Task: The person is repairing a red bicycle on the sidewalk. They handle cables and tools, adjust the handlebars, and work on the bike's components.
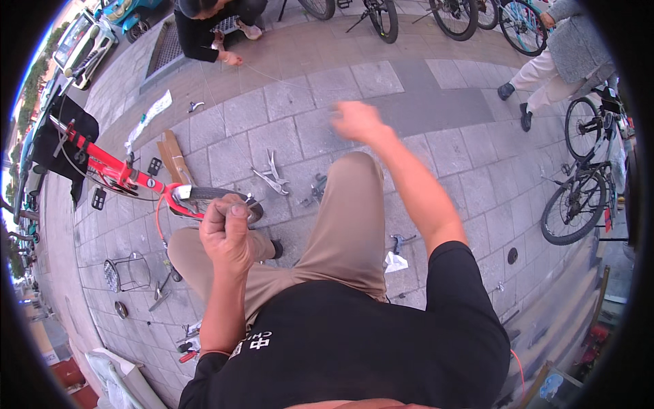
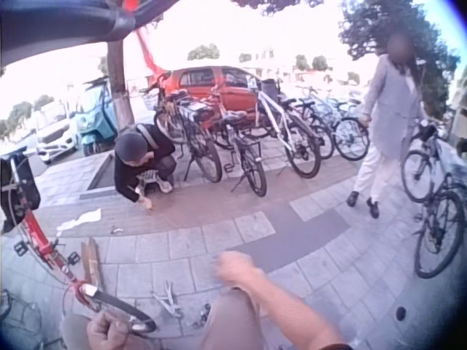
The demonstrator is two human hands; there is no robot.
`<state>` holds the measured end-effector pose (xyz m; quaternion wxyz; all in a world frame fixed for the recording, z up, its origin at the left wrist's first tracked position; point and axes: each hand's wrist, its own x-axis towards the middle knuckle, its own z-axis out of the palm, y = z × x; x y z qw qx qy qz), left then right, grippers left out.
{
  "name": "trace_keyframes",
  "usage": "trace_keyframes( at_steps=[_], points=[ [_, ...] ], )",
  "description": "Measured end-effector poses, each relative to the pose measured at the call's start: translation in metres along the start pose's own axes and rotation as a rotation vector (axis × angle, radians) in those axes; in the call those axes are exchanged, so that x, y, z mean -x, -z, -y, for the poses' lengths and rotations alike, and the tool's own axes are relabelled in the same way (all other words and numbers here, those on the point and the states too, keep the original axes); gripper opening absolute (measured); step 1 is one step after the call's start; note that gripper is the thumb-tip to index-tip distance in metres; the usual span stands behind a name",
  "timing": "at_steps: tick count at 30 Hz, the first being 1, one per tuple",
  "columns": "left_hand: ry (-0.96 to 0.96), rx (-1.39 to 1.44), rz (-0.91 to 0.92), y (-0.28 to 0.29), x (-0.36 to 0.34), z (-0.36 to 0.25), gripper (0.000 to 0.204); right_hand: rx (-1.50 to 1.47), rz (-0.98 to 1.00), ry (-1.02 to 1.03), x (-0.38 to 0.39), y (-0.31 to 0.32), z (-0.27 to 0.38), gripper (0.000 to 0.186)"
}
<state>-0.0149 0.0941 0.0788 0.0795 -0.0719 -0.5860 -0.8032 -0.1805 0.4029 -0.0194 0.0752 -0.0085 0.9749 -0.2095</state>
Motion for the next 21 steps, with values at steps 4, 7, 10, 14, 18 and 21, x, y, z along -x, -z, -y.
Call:
trace_keyframes(
  at_steps=[4,7,10,14,18,21],
  points=[
    [-0.127,0.156,-0.003,-0.001,-0.016,-0.040,0.031,-0.304,0.067,0.844,0.045,-0.026,0.143,0.052],
    [-0.182,0.346,0.023,0.012,-0.019,-0.096,0.036,-0.569,0.215,0.980,0.067,-0.070,0.189,0.037],
    [-0.284,0.387,-0.020,0.057,-0.006,-0.155,0.033,-0.508,0.288,0.769,0.064,-0.086,0.200,0.027],
    [-0.464,0.297,-0.285,0.153,0.038,-0.245,0.034,-0.339,0.046,0.652,0.018,-0.097,0.143,0.032],
    [-0.511,0.061,-0.462,0.273,0.073,-0.284,0.033,0.012,-0.109,0.592,-0.023,-0.055,0.074,0.038],
    [-0.501,-0.050,-0.670,0.315,0.092,-0.302,0.031,0.097,-0.008,0.425,-0.023,-0.014,0.049,0.043]
  ],
)
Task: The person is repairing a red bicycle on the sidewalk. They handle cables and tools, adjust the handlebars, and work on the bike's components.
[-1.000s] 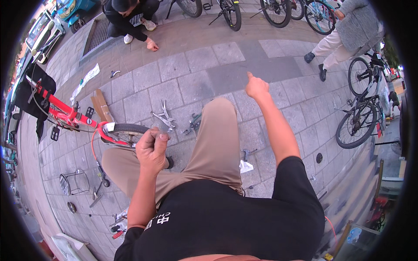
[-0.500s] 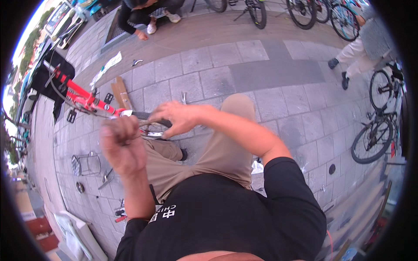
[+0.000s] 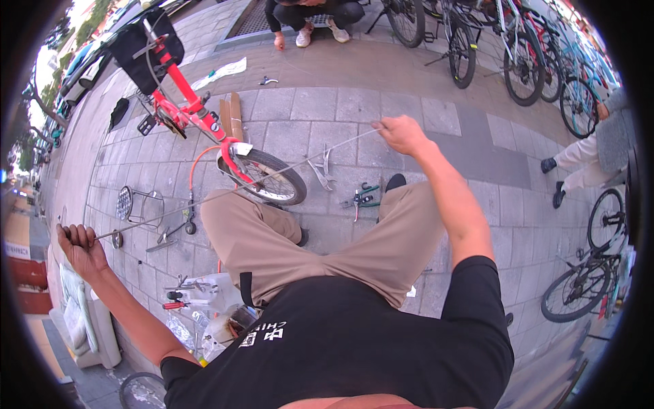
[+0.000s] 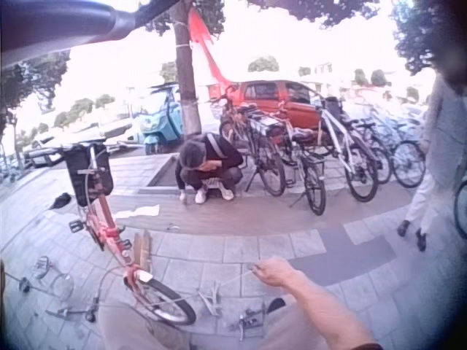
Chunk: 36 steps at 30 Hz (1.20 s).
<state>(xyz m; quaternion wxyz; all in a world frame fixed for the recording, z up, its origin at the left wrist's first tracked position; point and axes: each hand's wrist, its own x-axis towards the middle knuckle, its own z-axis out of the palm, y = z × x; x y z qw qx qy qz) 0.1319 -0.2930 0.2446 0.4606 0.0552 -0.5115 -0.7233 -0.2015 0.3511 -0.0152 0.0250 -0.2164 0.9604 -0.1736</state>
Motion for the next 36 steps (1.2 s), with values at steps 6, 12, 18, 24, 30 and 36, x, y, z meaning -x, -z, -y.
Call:
trace_keyframes(
  at_steps=[6,12,18,24,30,36],
  points=[
    [0.030,-0.079,-0.003,-0.002,0.006,0.021,0.029,-0.316,0.332,0.013,0.024,0.054,0.019,0.039],
    [0.058,0.085,0.149,-0.058,0.004,0.073,0.038,-0.011,0.480,0.230,0.046,0.058,0.095,0.035],
    [-0.131,0.029,-0.152,0.007,-0.094,0.059,0.023,-0.180,0.230,0.020,0.053,0.087,0.037,0.037],
    [0.059,0.270,-0.373,0.205,-0.212,0.080,0.025,-0.339,-0.048,-0.108,0.064,0.105,-0.002,0.038],
    [0.084,0.405,-0.149,0.123,-0.164,0.096,0.037,-0.304,-0.140,-0.193,0.060,0.064,-0.037,0.039],
    [0.144,0.471,0.378,-0.044,-0.085,0.057,0.039,0.310,0.229,-0.166,0.043,0.066,-0.018,0.041]
  ],
)
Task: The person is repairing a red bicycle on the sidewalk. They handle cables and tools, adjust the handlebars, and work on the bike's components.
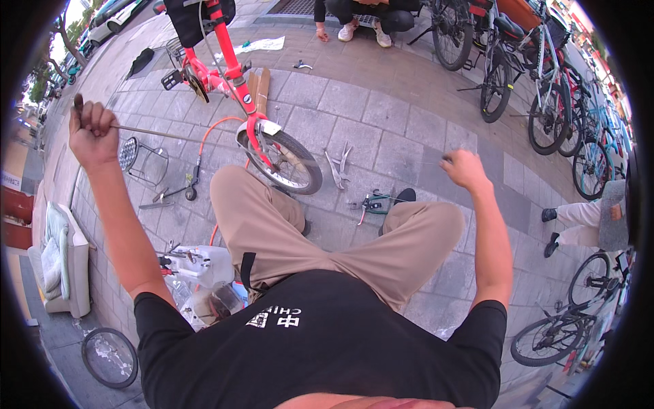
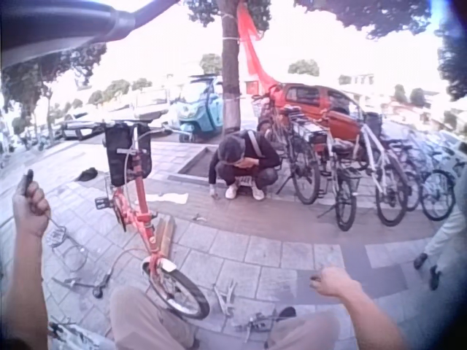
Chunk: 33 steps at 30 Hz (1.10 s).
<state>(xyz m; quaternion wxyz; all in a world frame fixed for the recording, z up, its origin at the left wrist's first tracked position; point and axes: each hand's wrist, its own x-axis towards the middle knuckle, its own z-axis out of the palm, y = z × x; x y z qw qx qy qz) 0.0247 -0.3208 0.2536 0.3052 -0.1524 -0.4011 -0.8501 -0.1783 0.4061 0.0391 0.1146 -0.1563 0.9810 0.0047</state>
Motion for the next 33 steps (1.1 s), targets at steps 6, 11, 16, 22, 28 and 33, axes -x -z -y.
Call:
trace_keyframes(
  at_steps=[6,11,16,22,28,33],
  points=[
    [0.258,-0.183,0.085,-0.170,0.116,0.183,0.048,-1.114,-0.271,0.461,0.027,0.088,0.176,0.030],
    [0.436,-0.321,0.128,-0.220,0.189,0.236,0.052,-1.604,-0.097,0.595,0.099,0.126,0.236,0.021],
    [0.519,-0.354,0.089,-0.208,0.208,0.242,0.057,-1.461,-0.277,0.613,0.099,0.098,0.245,0.017],
    [0.499,-0.278,0.085,-0.179,0.228,0.258,0.038,-1.620,-0.317,0.520,0.095,0.101,0.253,0.018],
    [0.390,-0.274,0.072,-0.173,0.239,0.274,0.014,-1.425,-0.796,0.621,0.084,0.101,0.244,0.013],
    [0.492,-0.246,0.064,-0.170,0.239,0.274,0.021,-1.455,-0.492,0.667,0.087,0.075,0.246,0.010]
  ],
)
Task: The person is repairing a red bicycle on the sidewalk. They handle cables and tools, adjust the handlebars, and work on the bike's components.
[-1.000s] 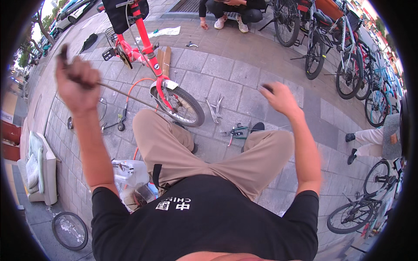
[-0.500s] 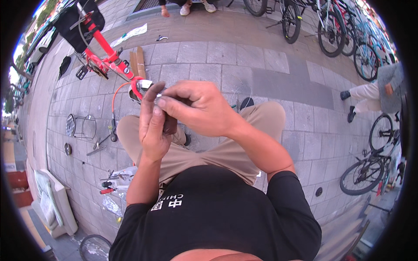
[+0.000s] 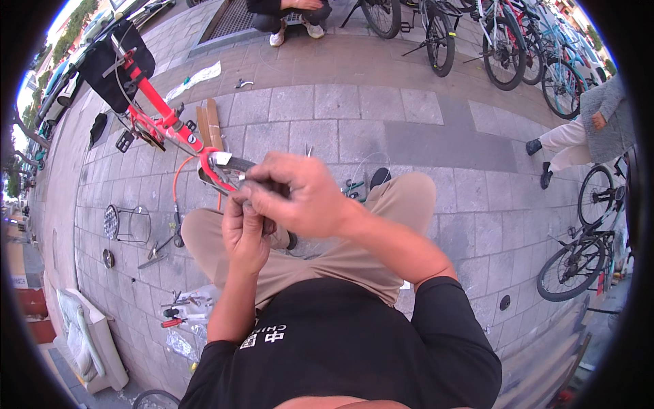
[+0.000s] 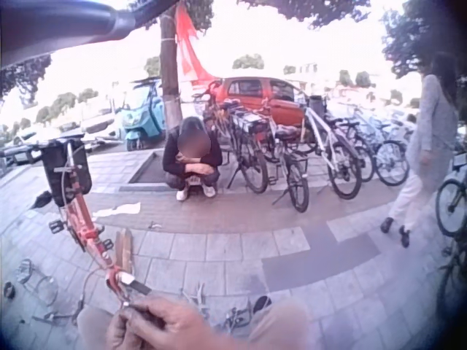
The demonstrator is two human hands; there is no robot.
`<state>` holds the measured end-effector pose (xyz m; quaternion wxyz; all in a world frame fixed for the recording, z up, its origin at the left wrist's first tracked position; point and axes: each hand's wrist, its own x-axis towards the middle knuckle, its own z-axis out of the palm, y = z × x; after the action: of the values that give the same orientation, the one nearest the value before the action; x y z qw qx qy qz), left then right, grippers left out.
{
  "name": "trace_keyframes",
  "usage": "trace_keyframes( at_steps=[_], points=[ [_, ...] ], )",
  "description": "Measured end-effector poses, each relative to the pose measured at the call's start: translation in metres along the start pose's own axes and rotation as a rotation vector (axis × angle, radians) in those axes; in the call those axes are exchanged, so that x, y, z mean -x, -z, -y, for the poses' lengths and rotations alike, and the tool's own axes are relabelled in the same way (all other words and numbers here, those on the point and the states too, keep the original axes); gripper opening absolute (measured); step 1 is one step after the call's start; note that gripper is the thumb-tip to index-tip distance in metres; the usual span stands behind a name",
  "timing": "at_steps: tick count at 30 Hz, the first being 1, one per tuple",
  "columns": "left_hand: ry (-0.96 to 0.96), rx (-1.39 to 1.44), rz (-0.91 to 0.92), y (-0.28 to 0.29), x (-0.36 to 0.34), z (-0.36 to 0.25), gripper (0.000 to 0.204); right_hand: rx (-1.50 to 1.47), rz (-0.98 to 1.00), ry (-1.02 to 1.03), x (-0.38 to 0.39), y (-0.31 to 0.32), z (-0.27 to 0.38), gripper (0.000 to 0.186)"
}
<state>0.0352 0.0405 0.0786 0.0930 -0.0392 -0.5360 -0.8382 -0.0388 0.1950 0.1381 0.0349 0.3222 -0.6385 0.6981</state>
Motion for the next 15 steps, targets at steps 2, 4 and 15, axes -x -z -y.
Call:
trace_keyframes(
  at_steps=[2,4,15],
  points=[
    [-0.033,-0.040,0.022,0.004,0.004,0.001,0.021,0.126,-0.119,0.142,-0.017,0.009,0.017,0.010],
    [-0.019,-0.077,0.035,-0.005,0.001,0.002,0.020,0.208,-0.157,0.213,-0.023,0.015,0.029,0.009],
    [-0.065,-0.059,0.112,-0.018,-0.010,-0.007,0.028,-0.170,-0.197,-0.060,-0.021,0.009,0.030,0.010]
  ],
)
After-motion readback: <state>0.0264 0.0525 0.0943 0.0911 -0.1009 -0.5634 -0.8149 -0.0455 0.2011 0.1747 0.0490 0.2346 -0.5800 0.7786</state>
